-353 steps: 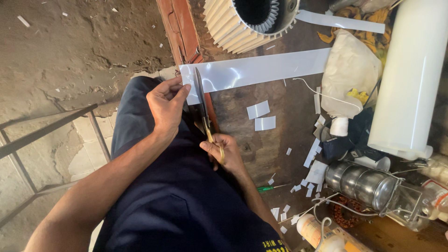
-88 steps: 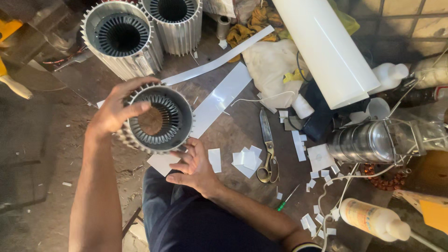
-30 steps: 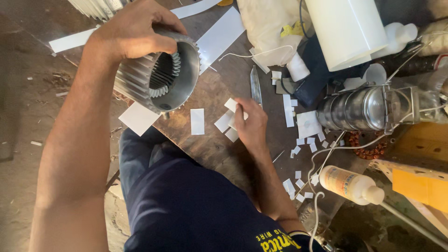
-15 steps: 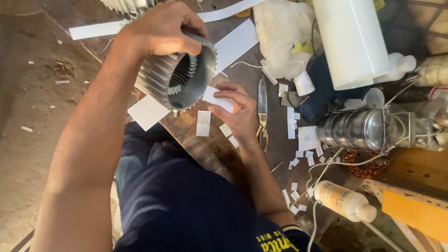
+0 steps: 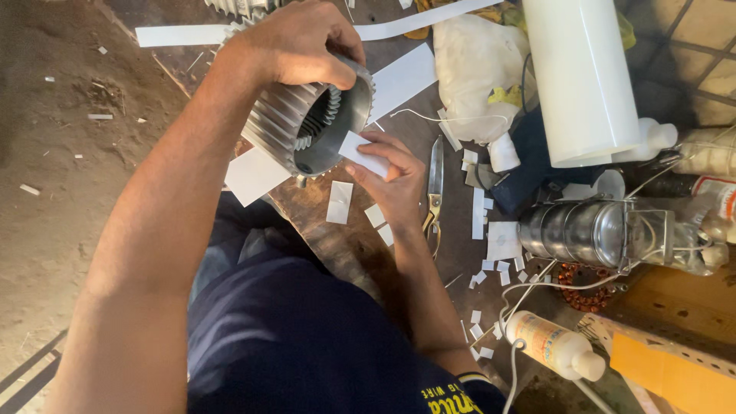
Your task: The person folds a white strip, cuts it into small rectangular pieces using shears, and inserts the pieces into the slots of a cylindrical motor stator. The person handles the stator and the cut pieces by hand, placing them into the interior slots.
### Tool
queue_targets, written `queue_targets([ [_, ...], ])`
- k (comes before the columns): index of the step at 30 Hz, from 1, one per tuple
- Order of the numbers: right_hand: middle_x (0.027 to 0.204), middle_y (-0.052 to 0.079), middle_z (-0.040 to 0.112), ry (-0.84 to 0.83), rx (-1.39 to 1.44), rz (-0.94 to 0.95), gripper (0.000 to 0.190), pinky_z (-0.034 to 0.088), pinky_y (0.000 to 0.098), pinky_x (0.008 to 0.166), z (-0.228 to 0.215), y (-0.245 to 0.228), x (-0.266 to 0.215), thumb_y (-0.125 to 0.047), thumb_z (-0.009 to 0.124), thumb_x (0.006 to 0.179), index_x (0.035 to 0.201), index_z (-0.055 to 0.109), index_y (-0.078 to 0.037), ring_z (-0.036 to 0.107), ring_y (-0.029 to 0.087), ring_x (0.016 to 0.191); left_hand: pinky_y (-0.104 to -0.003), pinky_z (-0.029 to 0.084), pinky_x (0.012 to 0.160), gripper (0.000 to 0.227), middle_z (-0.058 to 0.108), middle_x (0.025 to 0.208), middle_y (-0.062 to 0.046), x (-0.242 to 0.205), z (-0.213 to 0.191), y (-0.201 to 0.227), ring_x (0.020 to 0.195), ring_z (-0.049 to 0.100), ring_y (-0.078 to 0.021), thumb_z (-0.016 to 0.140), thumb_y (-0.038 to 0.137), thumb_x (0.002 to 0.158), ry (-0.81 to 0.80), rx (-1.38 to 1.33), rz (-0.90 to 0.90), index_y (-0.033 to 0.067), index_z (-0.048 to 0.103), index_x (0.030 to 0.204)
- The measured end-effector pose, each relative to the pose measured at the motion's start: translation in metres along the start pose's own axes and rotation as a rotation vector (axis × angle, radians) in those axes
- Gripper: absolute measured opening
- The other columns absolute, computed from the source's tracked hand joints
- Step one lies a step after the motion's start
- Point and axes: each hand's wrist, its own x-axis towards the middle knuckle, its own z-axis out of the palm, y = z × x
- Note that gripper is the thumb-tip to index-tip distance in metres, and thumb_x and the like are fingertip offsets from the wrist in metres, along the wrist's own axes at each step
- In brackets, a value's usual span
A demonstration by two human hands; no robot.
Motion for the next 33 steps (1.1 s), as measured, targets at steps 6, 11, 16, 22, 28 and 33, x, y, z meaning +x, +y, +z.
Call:
queue_targets([
  [6,0.121,0.015,0.071,0.021,-0.315,-0.052,0.025,0.059,0.0303,0.090,0.012,0.009,0.014,-0.001,0.088,0.078,0.099,0.076,0.001,0.071,0.018,0.107,-0.036,0.056,0.069,0.042,0.077,0.090,-0.014,0.001,0.002,-0.005,0.076,0.072,-0.0263,0.076,0.024,0.063,0.029,0.053,0.036,0.0057,0.081,0.100],
  [11,0.108,0.008,0.077,-0.043,-0.775,-0.363,0.018,0.046,0.0381,0.088,0.011,0.008,0.027,-0.012,0.091,0.071,0.081,0.076,-0.006,0.069,0.021,0.099,-0.036,0.057,0.071,0.042,0.078,0.091,-0.013,0.005,0.006,-0.009,0.078,0.074,-0.0259,0.075,0.026,0.062,0.019,0.038,-0.005,0.0078,0.082,0.099],
  [16,0.103,0.004,0.077,-0.090,-0.802,-0.437,0.017,0.041,0.0388,0.086,0.012,0.013,0.034,-0.011,0.088,0.077,0.080,0.072,-0.008,0.068,0.021,0.096,-0.037,0.057,0.071,0.042,0.077,0.091,-0.013,0.009,0.009,-0.011,0.078,0.074,-0.0262,0.076,0.027,0.062,0.013,0.053,-0.027,0.0083,0.082,0.100],
  [22,0.093,0.002,0.074,-0.075,-0.816,-0.478,0.015,0.040,0.0382,0.085,0.018,0.019,0.038,-0.001,0.082,0.077,0.080,0.069,-0.007,0.067,0.021,0.090,-0.037,0.057,0.070,0.043,0.077,0.089,-0.012,0.011,0.011,-0.013,0.076,0.074,-0.0256,0.077,0.029,0.062,0.021,0.056,-0.028,0.0085,0.082,0.099],
  [28,0.090,0.002,0.073,-0.023,-0.858,-0.522,0.017,0.039,0.0377,0.085,0.024,0.019,0.041,0.006,0.076,0.076,0.080,0.066,-0.007,0.066,0.020,0.086,-0.038,0.057,0.067,0.043,0.078,0.088,-0.011,0.012,0.014,-0.011,0.074,0.073,-0.0248,0.075,0.030,0.059,0.029,0.074,-0.059,0.0113,0.082,0.098],
  [33,0.090,0.003,0.073,0.041,-0.908,-0.570,0.018,0.037,0.0394,0.084,0.030,0.018,0.043,0.006,0.074,0.074,0.082,0.064,-0.007,0.065,0.021,0.085,-0.039,0.056,0.067,0.043,0.077,0.087,-0.010,0.011,0.012,-0.010,0.075,0.073,-0.0256,0.075,0.032,0.060,0.019,0.093,-0.056,0.0122,0.083,0.097],
])
